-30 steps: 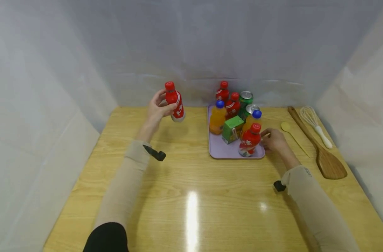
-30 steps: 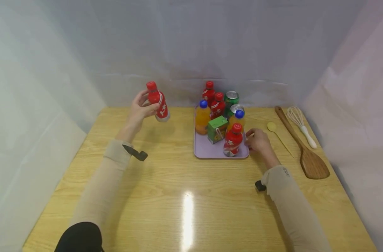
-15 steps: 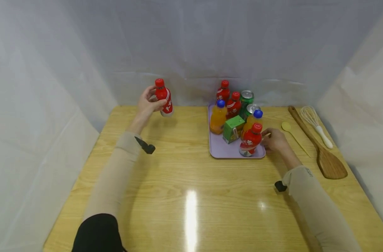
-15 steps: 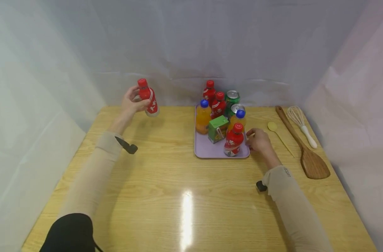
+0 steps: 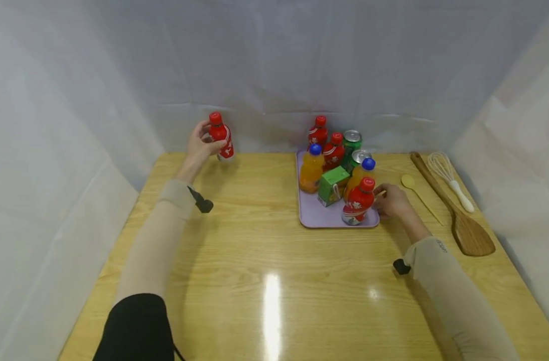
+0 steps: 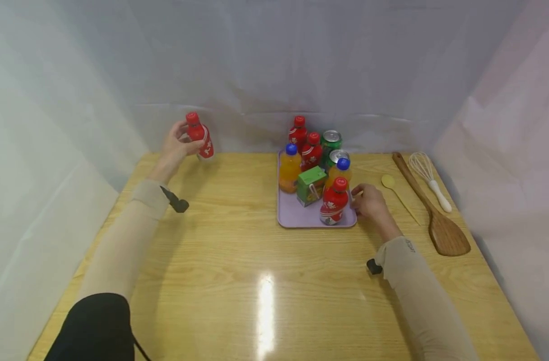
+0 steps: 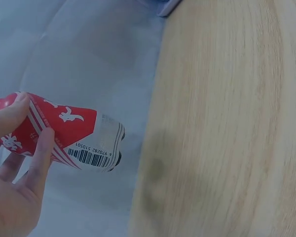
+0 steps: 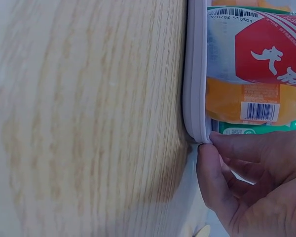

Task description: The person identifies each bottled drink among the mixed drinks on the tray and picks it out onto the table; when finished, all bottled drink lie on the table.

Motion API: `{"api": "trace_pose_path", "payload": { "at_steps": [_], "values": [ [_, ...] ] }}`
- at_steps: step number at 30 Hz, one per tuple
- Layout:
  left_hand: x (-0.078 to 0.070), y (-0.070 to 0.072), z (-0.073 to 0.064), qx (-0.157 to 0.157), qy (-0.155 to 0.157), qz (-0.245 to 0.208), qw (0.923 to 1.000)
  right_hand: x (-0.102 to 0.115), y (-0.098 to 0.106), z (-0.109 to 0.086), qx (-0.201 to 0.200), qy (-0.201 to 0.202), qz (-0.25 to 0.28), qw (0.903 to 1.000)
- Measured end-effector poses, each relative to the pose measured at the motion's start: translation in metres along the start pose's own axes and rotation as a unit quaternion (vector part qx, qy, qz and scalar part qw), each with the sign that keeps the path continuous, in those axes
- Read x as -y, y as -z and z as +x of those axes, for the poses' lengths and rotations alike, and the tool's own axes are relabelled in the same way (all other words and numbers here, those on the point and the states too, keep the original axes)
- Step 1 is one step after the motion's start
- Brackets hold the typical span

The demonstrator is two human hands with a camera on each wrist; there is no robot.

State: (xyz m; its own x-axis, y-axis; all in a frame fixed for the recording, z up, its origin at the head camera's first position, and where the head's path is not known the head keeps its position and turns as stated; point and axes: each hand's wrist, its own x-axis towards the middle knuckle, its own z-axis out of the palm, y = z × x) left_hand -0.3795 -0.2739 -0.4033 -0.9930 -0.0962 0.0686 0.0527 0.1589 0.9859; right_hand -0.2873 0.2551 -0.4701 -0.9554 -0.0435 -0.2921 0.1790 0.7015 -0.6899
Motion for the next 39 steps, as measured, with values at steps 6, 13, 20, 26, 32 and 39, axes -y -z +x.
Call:
{"api": "trace_pose_path", "payload": {
  "at_steps": [6,13,20,26,32,39],
  "values": [
    [0.014,-0.002,0.005,-0.022,-0.005,0.035,0.9991,-0.002,-0.002,0.001,-0.002,0.004,-0.003,1.0],
    [0.03,-0.004,0.01,-0.036,-0.013,0.067,0.997,-0.002,-0.003,0.002,-0.002,0.002,-0.006,1.0],
    [0.038,-0.007,0.015,-0.048,-0.009,0.07,0.9964,0.002,-0.001,0.002,-0.012,0.011,-0.01,0.9998],
    [0.039,-0.009,0.02,-0.049,-0.009,0.089,0.9948,0.003,0.0,0.003,-0.003,-0.006,-0.007,1.0],
    [0.04,-0.011,0.02,-0.029,0.002,0.117,0.9927,0.001,-0.001,0.004,0.0,-0.012,-0.001,0.9999],
    [0.017,-0.012,0.01,-0.038,-0.04,0.23,0.9716,0.0,0.001,0.003,0.003,-0.003,0.007,1.0]
  ]
}}
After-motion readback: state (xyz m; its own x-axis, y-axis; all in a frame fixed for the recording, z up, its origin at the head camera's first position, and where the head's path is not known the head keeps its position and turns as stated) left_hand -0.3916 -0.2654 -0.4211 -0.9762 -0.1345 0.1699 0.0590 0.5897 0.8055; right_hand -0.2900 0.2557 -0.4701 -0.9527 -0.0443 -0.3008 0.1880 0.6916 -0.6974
